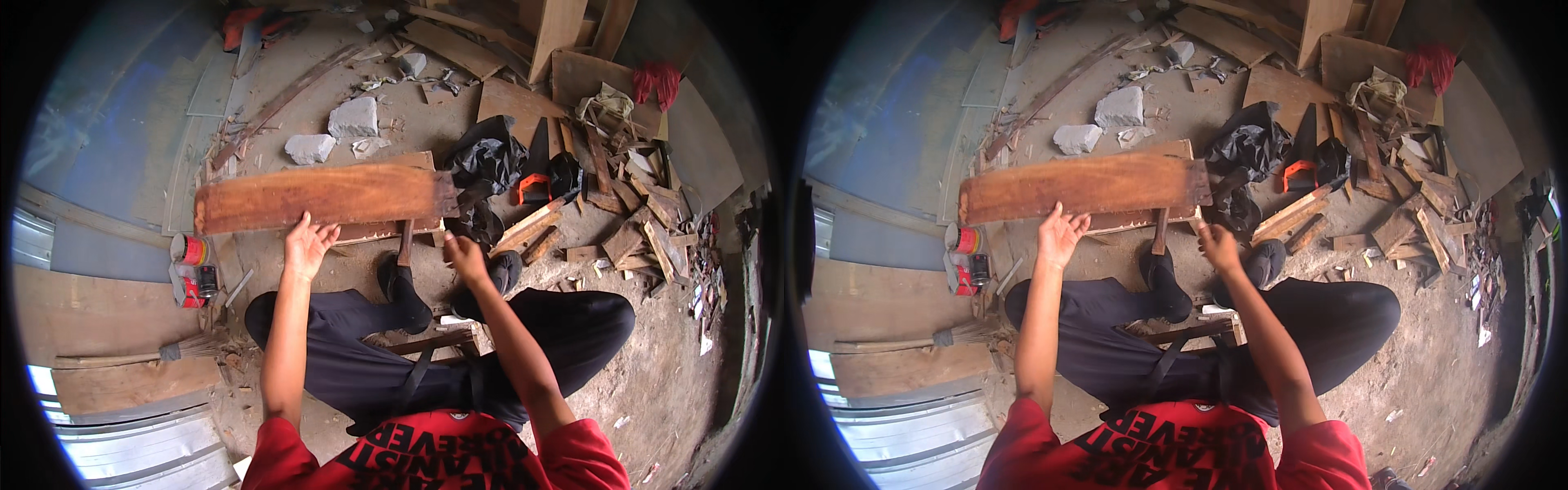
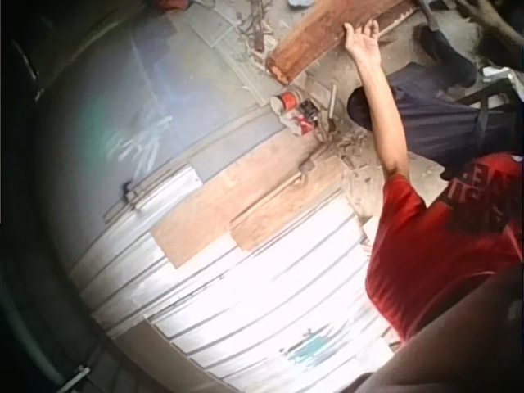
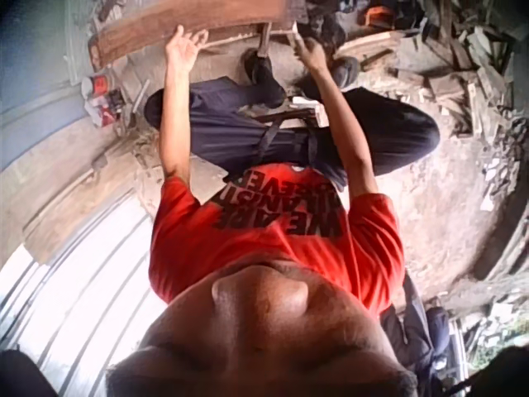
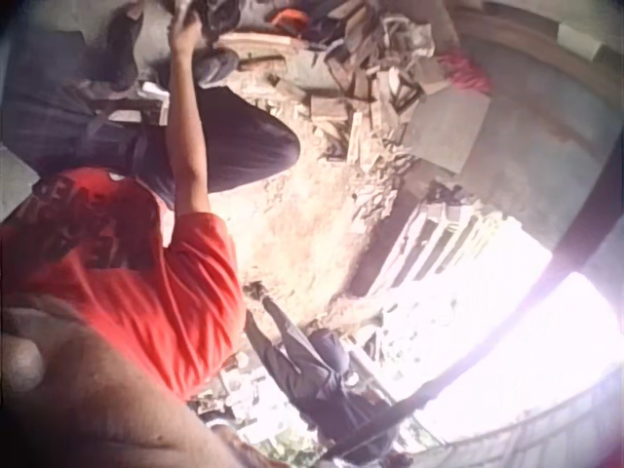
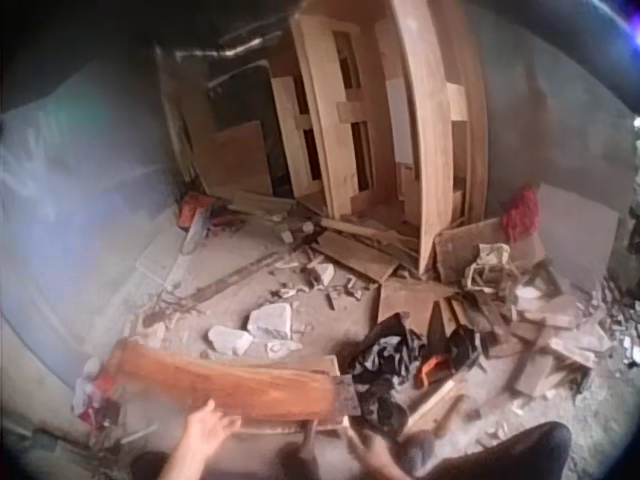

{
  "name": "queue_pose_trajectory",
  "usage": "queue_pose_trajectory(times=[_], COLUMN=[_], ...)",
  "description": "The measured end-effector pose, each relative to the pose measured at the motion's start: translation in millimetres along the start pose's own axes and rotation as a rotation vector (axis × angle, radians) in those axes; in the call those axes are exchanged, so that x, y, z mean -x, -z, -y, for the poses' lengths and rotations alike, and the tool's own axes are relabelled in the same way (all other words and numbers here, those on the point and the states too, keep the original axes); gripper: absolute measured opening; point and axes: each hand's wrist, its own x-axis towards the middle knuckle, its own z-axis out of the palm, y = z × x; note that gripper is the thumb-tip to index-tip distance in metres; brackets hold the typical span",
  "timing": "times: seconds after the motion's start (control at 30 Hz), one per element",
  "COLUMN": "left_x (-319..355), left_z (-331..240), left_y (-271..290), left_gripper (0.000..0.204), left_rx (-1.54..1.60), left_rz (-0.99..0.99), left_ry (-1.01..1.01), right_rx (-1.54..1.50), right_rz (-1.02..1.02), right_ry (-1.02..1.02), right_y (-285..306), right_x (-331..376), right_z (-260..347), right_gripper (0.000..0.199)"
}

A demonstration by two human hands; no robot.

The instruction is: The person sits on the floor and uses a hammer to repeatedly strike a piece of wood placed on a cardboard box, splitting it into smaller pieces. The person adjusts the wood and discards the split pieces onto a pile nearby.

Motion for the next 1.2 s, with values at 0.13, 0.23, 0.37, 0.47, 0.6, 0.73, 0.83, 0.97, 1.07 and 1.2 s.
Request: queue_pose_trajectory(times=[0.13, 0.23, 0.37, 0.47, 0.6, 0.73, 0.83, 0.97, 1.07, 1.2], left_x=[-2.6, 4.3, -12.5, -23.5, -34.5, -52.9, -69.2, -84.3, -86.2, -81.6], left_z=[32.6, 42.7, 46.0, 51.6, 62.8, 71.4, 79.9, 97.4, 104.6, 116.2], left_y=[52.9, 97.8, 89.3, 93.9, 99.3, 84.5, 72.7, 55.8, 48.7, 47.9], left_gripper=[0.039, 0.038, 0.036, 0.036, 0.035, 0.031, 0.034, 0.038, 0.039, 0.037], left_rx=[0.128, 0.256, 0.338, 0.348, 0.389, 0.355, 0.352, 0.346, 0.311, 0.267], left_rz=[-0.104, -0.134, -0.012, 0.006, -0.038, -0.05, -0.056, -0.114, -0.146, -0.132], left_ry=[0.012, 0.011, 0.042, 0.048, 0.027, 0.025, 0.067, 0.1, 0.103, 0.193], right_rx=[0.244, 0.448, 0.123, 0.007, 0.341, 0.637, 0.687, -0.245, -0.588, -0.71], right_rz=[-0.082, 0.005, 0.015, -0.032, -0.06, 0.004, 0.05, 0.194, 0.221, 0.245], right_ry=[0.078, -0.08, -0.135, -0.1, 0.001, 0.026, -0.029, -0.466, -0.594, -0.529], right_y=[-45.5, -81.6, -94.5, -89.9, -40.4, 20.7, 49.8, 67.4, 67.9, 84.9], right_x=[4.1, 22.6, -20.9, -22.7, -0.4, 68.6, 112.9, 130.4, 130.7, 142.2], right_z=[-14.8, 19.0, -15.0, -16.9, 12.5, 65.3, 65.2, 53.2, 60.1, 50.9], right_gripper=[0.052, 0.061, 0.075, 0.039, 0.03, 0.049, 0.041, 0.03, 0.032, 0.032])
